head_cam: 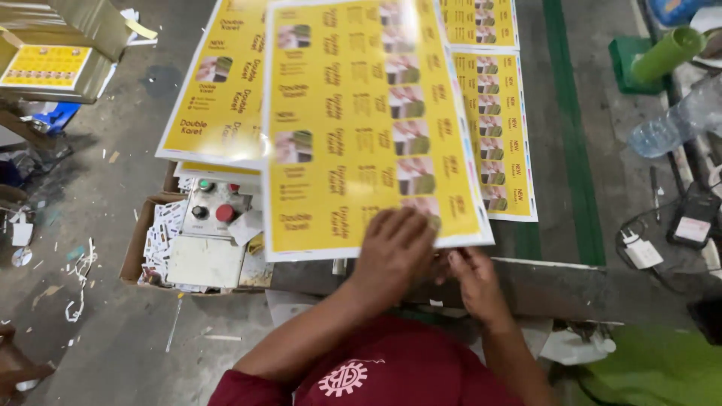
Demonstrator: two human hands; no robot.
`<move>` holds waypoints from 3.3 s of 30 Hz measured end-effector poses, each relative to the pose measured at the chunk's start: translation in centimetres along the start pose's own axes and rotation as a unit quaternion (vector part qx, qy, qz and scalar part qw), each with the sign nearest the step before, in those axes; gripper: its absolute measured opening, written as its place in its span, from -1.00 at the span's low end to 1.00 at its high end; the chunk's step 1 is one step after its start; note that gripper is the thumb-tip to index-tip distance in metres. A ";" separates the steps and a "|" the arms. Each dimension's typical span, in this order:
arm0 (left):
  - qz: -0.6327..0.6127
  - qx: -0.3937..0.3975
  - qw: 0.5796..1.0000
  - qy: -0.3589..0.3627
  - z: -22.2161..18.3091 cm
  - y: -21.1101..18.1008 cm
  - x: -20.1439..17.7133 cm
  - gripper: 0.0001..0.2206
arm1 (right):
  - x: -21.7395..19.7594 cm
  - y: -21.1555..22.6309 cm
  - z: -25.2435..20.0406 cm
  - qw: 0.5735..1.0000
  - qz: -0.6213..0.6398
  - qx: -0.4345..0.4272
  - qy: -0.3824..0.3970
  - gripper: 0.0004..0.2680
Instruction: Placing printed sheets from a stack onto a moving conveyor belt in a print shop.
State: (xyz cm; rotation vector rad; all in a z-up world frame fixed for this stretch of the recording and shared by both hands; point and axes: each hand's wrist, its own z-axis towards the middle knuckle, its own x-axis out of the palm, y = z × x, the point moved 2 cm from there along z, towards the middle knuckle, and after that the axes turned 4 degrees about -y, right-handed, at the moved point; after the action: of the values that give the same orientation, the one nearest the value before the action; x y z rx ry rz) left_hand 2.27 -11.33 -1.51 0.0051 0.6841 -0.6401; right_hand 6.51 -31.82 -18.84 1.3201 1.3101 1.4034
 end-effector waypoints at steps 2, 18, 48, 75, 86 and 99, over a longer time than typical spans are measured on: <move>-0.008 0.005 1.000 0.018 -1.1 -0.7 0.9 -0.76 | 1.2 1.3 0.1 0.999 0.019 -0.020 -0.017 -0.62; 0.154 -0.131 0.978 -0.057 -4.0 12.5 -9.0 -0.66 | -14.2 -2.9 -2.4 0.961 0.021 -0.013 -0.276 -0.84; 0.197 -0.118 0.968 0.103 -0.3 17.0 -9.6 -0.77 | -15.0 -7.9 -7.5 0.947 -0.083 0.117 -0.286 -0.79; 0.147 -0.020 0.988 0.041 0.2 1.8 -0.7 -0.74 | -7.2 -4.3 -1.4 0.982 0.096 0.159 -0.044 -0.67; 0.105 -0.059 0.991 0.058 0.4 -4.3 6.0 -0.74 | -2.8 4.5 0.9 0.989 0.055 0.050 0.128 -0.65; 0.011 -0.019 0.989 0.148 -1.6 -3.4 2.3 -0.61 | -8.3 -4.2 -2.9 0.968 0.208 0.083 -0.117 -0.76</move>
State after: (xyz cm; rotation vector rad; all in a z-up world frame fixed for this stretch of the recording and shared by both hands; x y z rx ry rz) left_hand 0.83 -14.99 -3.48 0.0745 0.9817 -0.6108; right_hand 4.47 -39.71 -24.15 1.8953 1.0478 1.3754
